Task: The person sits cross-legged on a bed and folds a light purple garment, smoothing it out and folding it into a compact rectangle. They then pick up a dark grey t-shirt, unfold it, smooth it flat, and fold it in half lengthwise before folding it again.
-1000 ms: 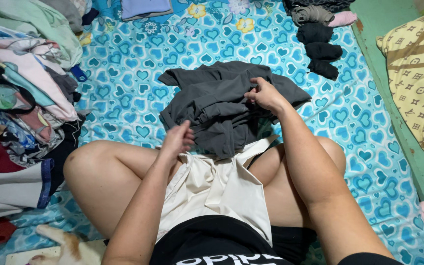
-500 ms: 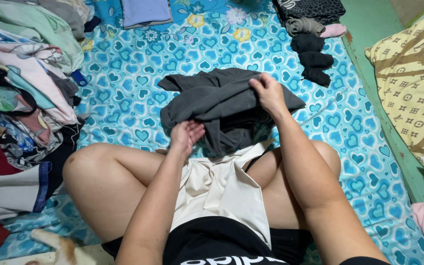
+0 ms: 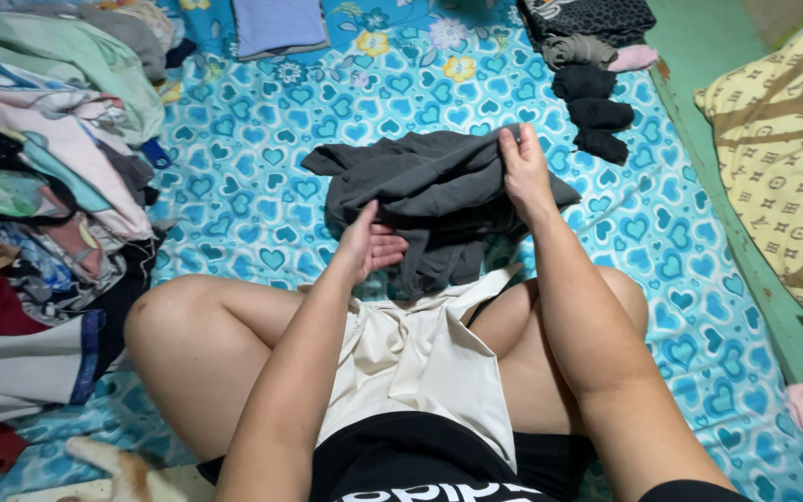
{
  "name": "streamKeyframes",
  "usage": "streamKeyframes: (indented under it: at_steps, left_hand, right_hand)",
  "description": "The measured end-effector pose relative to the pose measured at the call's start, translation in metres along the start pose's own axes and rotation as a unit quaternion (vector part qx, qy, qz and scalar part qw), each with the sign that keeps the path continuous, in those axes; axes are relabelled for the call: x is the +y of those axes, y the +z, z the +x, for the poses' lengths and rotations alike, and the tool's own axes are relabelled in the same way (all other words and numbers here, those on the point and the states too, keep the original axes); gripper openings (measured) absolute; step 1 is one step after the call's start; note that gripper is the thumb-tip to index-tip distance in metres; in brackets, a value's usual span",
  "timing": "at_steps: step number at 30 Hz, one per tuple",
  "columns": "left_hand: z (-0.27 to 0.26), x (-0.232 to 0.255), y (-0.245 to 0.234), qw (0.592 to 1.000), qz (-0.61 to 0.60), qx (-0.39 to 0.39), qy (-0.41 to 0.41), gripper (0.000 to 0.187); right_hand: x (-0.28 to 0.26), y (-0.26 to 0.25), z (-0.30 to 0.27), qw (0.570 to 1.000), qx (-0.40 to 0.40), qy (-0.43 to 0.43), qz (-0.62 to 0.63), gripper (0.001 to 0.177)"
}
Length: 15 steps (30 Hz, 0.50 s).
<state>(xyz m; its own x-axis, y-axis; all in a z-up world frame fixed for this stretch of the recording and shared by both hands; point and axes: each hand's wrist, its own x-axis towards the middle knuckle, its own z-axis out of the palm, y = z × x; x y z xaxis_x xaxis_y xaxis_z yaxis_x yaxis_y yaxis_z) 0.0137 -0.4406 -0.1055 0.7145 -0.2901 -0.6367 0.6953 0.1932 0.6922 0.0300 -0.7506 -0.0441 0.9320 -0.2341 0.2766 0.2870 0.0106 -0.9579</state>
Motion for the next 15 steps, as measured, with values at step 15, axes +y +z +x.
streamKeyframes:
  at_steps: [15]
  left_hand:
    - [0.010,0.029,0.000,0.987,-0.057,0.019,0.149,0.043]
  right_hand:
    - [0.004,-0.026,0.014,0.986,0.028,-0.103,0.127,0.018]
